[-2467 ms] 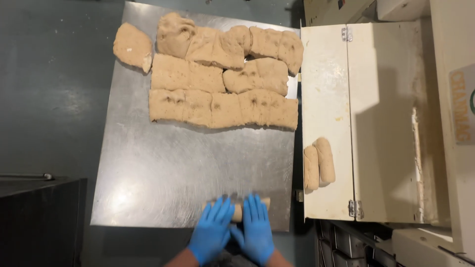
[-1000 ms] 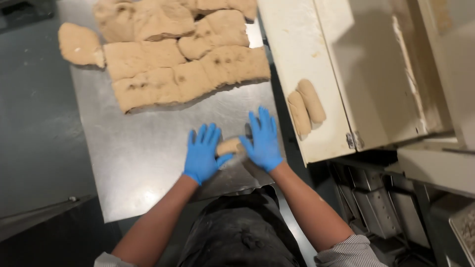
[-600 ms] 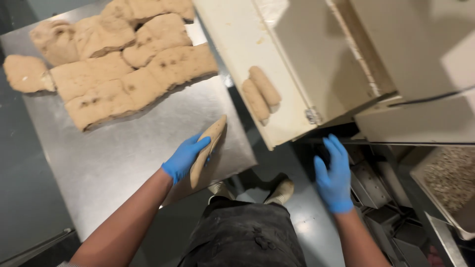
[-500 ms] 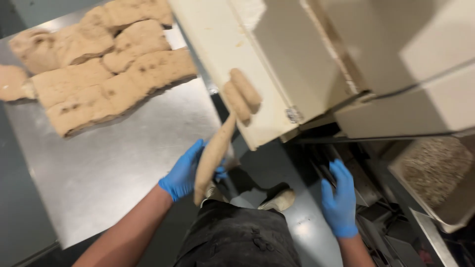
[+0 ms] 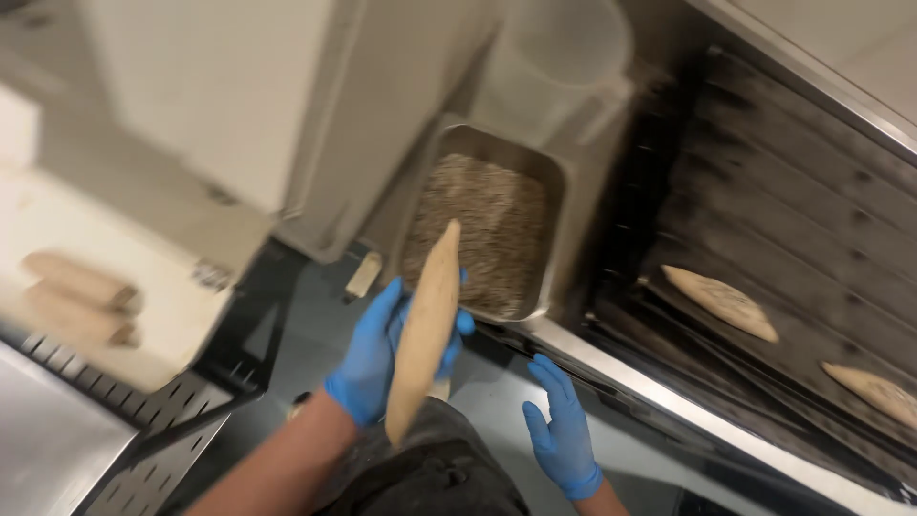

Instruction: The recorder shapes pieces of dough into rolls, coats them with seeds, and places them onto a baking tray.

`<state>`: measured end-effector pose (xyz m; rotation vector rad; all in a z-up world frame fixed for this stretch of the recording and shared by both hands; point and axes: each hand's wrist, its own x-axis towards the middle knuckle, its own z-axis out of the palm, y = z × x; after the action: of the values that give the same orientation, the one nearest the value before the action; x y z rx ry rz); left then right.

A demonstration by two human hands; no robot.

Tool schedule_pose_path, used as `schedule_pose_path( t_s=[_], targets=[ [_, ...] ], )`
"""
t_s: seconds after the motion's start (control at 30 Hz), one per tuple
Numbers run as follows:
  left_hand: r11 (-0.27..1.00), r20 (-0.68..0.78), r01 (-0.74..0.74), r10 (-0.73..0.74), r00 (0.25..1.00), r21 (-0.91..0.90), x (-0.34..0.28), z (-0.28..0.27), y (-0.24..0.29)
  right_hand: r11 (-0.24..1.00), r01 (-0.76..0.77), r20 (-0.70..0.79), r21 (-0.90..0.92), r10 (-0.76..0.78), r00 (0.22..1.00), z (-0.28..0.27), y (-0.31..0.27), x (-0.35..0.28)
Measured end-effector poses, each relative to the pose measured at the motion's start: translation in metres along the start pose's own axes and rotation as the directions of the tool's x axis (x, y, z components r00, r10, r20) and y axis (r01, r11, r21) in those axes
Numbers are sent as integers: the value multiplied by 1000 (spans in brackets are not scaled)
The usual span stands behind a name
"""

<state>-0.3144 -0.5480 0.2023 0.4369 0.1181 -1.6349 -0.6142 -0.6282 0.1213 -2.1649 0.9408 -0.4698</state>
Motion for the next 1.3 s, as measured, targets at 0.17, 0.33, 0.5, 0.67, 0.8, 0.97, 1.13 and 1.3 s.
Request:
schedule_pose_path(
  t_s=[0.17, 0.33, 0.5, 0.67, 0.8, 0.97, 1.13, 1.3],
  targets=[
    [707, -181, -101, 313, 932, 700, 155, -23, 19, 989, -148, -174, 2, 146, 974, -48, 47, -16],
    [-342, 168, 54, 587, 792, 938, 251, -46, -9, 960, -274, -299, 54, 278, 913, -64, 65, -30],
    [-846, 230, 264, 402, 886, 463, 286, -80, -29, 924, -381, -358, -2, 355, 864, -76, 67, -38],
    [-813, 165, 234, 371, 914, 533, 278, -78, -21, 887, -460, -394, 26, 432, 811, -74, 60, -39],
    [-366, 56, 118, 431, 901, 923, 298, -120, 10, 885, -465, -393, 25, 436, 810, -77, 54, -21],
    [652, -342, 215, 72, 937, 727, 250, -47, 43, 894, -447, -407, -36, 396, 823, -95, 42, -5],
    [773, -295, 364, -237, 925, 520, 244, 49, 18, 927, -372, -488, -48, 303, 819, -141, 42, 34],
    [517, -245, 543, -535, 808, 662, 292, 127, -74, 955, -16, -424, -297, -117, 898, -236, 34, 86]
  ],
)
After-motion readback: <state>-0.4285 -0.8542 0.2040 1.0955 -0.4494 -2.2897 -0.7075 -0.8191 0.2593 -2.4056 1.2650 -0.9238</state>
